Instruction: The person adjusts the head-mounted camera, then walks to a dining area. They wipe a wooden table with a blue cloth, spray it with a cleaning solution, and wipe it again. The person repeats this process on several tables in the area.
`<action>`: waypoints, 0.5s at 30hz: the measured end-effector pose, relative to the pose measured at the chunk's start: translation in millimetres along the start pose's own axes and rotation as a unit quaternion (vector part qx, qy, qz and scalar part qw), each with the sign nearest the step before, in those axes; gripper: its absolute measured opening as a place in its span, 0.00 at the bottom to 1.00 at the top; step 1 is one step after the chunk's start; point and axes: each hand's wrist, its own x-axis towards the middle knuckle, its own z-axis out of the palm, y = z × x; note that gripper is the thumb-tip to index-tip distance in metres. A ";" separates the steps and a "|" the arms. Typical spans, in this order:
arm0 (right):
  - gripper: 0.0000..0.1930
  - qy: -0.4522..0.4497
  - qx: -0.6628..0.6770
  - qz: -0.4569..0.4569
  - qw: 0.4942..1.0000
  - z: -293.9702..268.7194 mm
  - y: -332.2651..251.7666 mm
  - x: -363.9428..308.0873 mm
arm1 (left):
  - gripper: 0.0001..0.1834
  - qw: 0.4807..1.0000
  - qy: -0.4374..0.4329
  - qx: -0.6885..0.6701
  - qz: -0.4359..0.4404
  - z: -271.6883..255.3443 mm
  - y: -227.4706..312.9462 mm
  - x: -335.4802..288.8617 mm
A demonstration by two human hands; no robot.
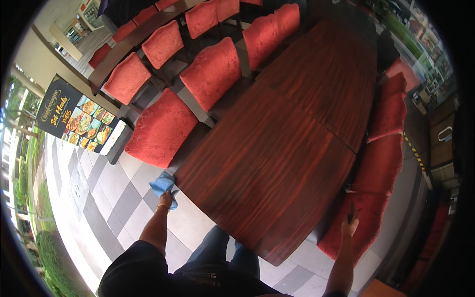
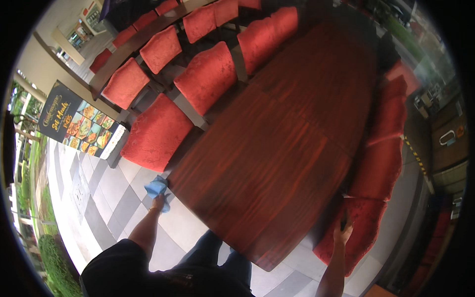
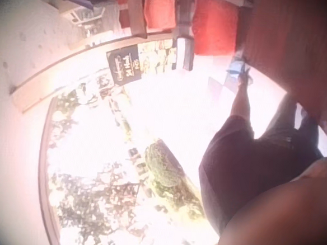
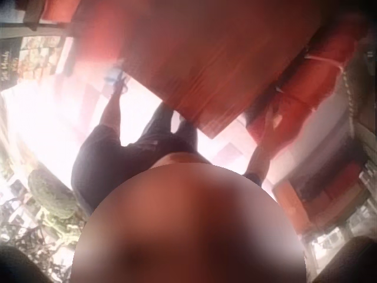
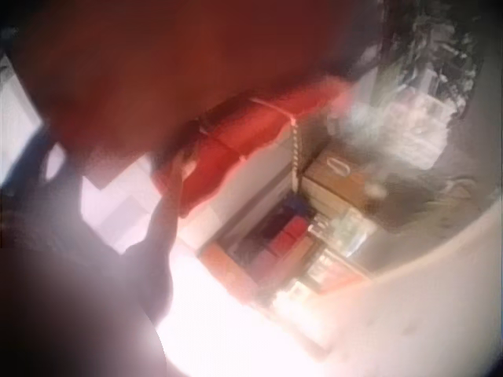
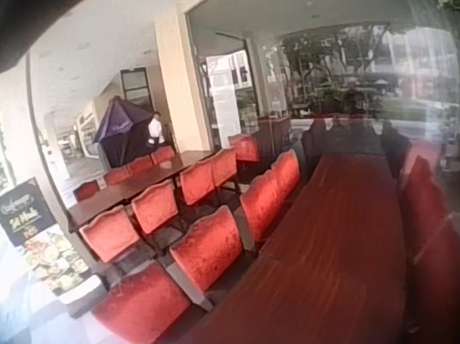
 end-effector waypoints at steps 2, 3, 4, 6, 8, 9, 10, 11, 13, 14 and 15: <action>0.29 -0.001 0.088 -0.033 0.996 17.9 -89.7 -28.7 | 0.32 0.918 -0.143 -0.299 -0.219 -53.7 -50.9 -6.1; 0.26 -0.027 0.087 0.040 0.995 -13.4 -158.4 -43.2 | 0.30 0.915 -0.168 -0.315 -0.189 -40.2 -8.8 -33.4; 0.24 -0.098 0.148 0.115 0.977 6.4 -237.6 -50.1 | 0.28 0.827 -0.200 -0.496 -0.171 -84.4 -84.2 -48.9; 0.19 -0.155 0.274 0.138 0.939 42.9 -309.1 -82.3 | 0.29 0.728 -0.193 -0.629 -0.192 -101.0 -109.8 -80.1; 0.18 -0.209 0.399 0.063 0.891 136.5 -319.7 -119.4 | 0.28 0.621 -0.199 -0.749 -0.120 -106.1 -144.0 -98.4; 0.18 -0.267 0.436 0.106 0.853 162.0 -372.4 -138.7 | 0.26 0.572 -0.137 -0.799 -0.125 -112.5 -153.9 -117.4; 0.19 -0.323 0.469 0.147 0.809 184.7 -426.3 -151.7 | 0.26 0.553 -0.078 -0.824 -0.095 -116.1 -156.8 -132.0; 0.20 -0.386 0.454 0.113 0.795 212.0 -469.3 -165.1 | 0.26 0.515 -0.067 -0.851 -0.080 -121.4 -187.0 -137.7; 0.21 -0.483 0.396 0.047 0.780 252.2 -536.6 -179.0 | 0.29 0.586 -0.080 -0.805 -0.052 -149.0 -153.9 -148.6; 0.19 -0.504 0.406 0.046 0.761 274.2 -582.0 -184.9 | 0.30 0.587 -0.031 -0.807 -0.057 -165.0 -173.4 -144.9; 0.16 -0.520 0.408 0.055 0.749 289.8 -624.5 -187.6 | 0.30 0.790 0.004 -0.613 0.016 -187.8 -177.5 -138.2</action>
